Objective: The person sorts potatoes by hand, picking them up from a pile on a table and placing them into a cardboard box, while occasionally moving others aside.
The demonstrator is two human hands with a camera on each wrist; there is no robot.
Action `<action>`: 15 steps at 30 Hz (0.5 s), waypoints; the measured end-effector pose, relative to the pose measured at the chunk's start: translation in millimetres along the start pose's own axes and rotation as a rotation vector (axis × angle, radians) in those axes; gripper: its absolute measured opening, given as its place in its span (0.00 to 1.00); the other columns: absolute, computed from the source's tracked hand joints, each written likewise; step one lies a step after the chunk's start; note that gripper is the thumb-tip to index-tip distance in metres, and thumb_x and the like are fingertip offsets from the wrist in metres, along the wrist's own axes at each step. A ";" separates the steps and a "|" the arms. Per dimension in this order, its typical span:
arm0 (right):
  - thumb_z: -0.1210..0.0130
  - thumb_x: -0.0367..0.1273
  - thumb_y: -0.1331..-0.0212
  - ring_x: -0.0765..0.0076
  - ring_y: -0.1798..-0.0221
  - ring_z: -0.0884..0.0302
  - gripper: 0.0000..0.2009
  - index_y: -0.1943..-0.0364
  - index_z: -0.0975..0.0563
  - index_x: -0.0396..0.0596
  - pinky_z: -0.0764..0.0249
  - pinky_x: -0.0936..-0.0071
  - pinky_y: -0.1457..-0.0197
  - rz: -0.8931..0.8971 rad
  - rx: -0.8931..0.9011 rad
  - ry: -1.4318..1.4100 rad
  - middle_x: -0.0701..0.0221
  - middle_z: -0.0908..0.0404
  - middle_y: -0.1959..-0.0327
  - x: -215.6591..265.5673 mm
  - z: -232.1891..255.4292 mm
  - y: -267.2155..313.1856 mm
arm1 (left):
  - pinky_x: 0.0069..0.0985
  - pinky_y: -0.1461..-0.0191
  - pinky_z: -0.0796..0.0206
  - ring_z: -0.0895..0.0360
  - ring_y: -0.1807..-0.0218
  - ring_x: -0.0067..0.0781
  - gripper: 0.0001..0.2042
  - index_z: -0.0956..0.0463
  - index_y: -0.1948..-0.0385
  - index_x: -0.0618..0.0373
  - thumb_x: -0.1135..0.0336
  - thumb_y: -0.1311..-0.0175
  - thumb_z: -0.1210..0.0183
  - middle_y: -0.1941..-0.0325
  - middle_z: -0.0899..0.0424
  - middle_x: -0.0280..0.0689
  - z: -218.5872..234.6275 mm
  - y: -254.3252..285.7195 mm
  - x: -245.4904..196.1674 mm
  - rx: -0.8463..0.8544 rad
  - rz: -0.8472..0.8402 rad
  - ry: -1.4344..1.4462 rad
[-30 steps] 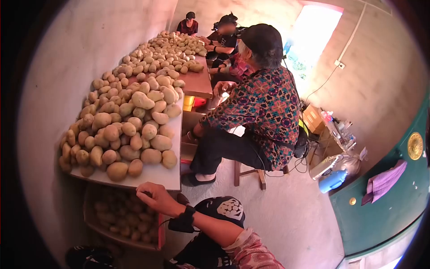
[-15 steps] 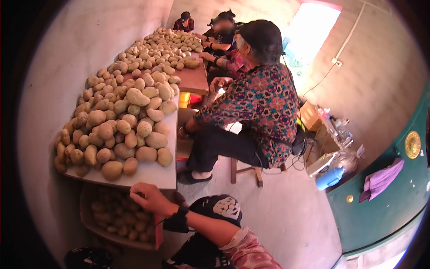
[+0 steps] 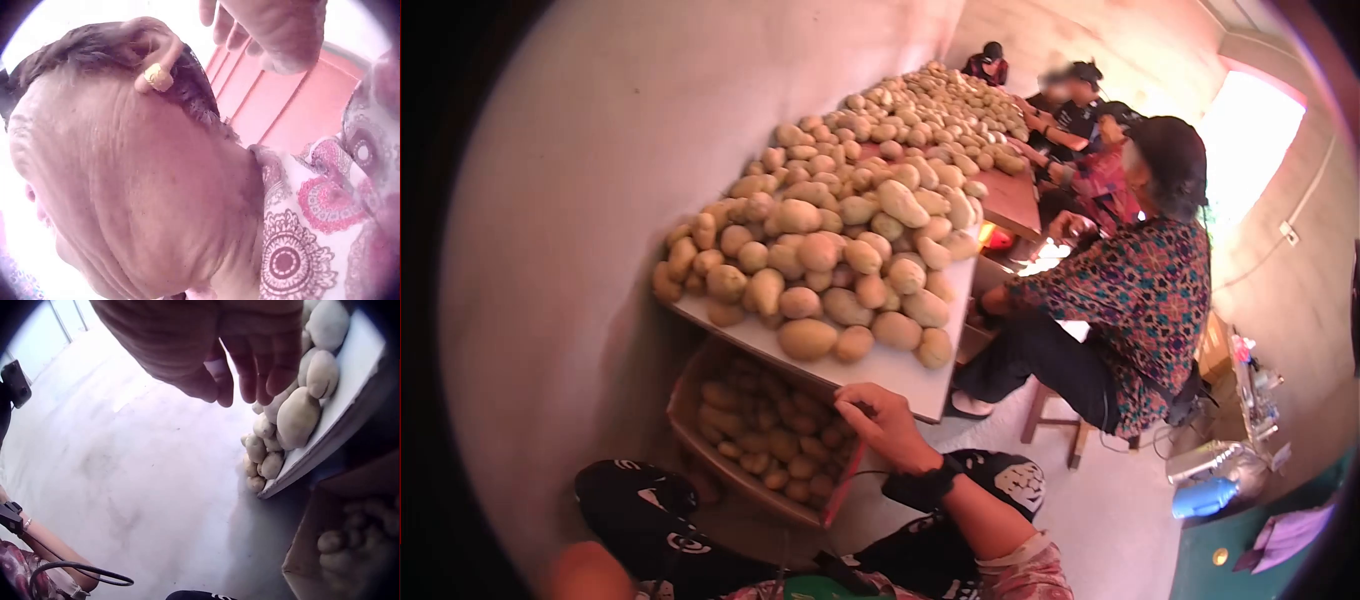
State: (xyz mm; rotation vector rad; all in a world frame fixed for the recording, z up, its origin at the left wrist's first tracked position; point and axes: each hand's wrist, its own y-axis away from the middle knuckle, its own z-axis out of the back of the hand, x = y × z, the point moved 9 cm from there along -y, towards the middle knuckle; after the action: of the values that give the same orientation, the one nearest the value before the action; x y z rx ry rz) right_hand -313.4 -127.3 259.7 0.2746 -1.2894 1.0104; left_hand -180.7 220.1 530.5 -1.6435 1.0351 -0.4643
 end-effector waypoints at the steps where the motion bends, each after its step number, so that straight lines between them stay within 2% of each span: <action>1: 0.45 0.29 0.42 0.71 0.59 0.23 0.06 0.65 0.23 0.40 0.28 0.75 0.54 -0.044 0.003 -0.018 0.66 0.20 0.61 -2.3 -2.8 -0.6 | 0.34 0.34 0.53 0.37 0.41 0.29 0.16 0.34 0.48 0.58 0.67 0.36 0.57 0.49 0.28 0.34 1.9 -2.0 -6.1 0.003 -0.025 -0.014; 2: 0.45 0.29 0.42 0.69 0.60 0.23 0.07 0.65 0.23 0.39 0.28 0.75 0.55 -0.102 0.005 -0.026 0.64 0.20 0.62 -4.9 -3.8 1.1 | 0.34 0.34 0.53 0.37 0.41 0.29 0.16 0.34 0.48 0.58 0.67 0.36 0.57 0.49 0.28 0.33 3.8 -1.2 -10.3 -0.002 -0.037 -0.023; 7: 0.45 0.29 0.42 0.72 0.59 0.23 0.07 0.64 0.24 0.38 0.28 0.75 0.54 -0.060 0.046 -0.036 0.66 0.20 0.62 -1.7 -10.7 -5.7 | 0.34 0.34 0.53 0.37 0.41 0.29 0.15 0.33 0.49 0.58 0.67 0.36 0.56 0.50 0.27 0.33 12.2 15.5 -13.6 -0.053 -0.106 -0.021; 10: 0.45 0.28 0.41 0.78 0.58 0.27 0.05 0.65 0.23 0.39 0.30 0.79 0.54 -0.111 0.083 -0.066 0.69 0.21 0.60 -6.1 -17.4 -4.6 | 0.34 0.35 0.53 0.37 0.41 0.28 0.15 0.33 0.49 0.57 0.67 0.37 0.56 0.50 0.27 0.32 12.9 20.5 -11.3 -0.065 -0.115 0.001; 12: 0.46 0.29 0.40 0.77 0.59 0.26 0.07 0.63 0.23 0.40 0.30 0.79 0.55 -0.100 0.017 -0.004 0.70 0.20 0.63 -7.6 -12.1 -14.4 | 0.34 0.35 0.53 0.36 0.42 0.28 0.15 0.33 0.49 0.57 0.67 0.37 0.56 0.51 0.27 0.32 12.2 6.1 -26.2 -0.002 -0.108 -0.041; 14: 0.47 0.30 0.39 0.81 0.59 0.27 0.06 0.63 0.22 0.42 0.29 0.79 0.55 -0.187 -0.050 -0.104 0.74 0.20 0.62 -17.2 8.0 -32.9 | 0.34 0.35 0.53 0.36 0.42 0.28 0.15 0.32 0.50 0.57 0.67 0.37 0.55 0.51 0.27 0.31 9.1 -2.8 -33.5 0.035 -0.114 -0.056; 15: 0.47 0.30 0.38 0.82 0.59 0.27 0.06 0.63 0.22 0.43 0.29 0.80 0.56 -0.155 -0.094 -0.115 0.75 0.21 0.62 -21.1 23.6 -43.5 | 0.34 0.35 0.53 0.36 0.42 0.28 0.15 0.32 0.50 0.57 0.67 0.37 0.55 0.51 0.27 0.31 6.4 -6.8 -34.5 0.051 -0.116 -0.054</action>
State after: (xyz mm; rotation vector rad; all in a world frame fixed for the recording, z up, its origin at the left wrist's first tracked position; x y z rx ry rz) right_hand -295.4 -177.9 263.7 0.3588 -1.3933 0.8097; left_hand -192.0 252.2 541.5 -1.6674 0.8851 -0.5162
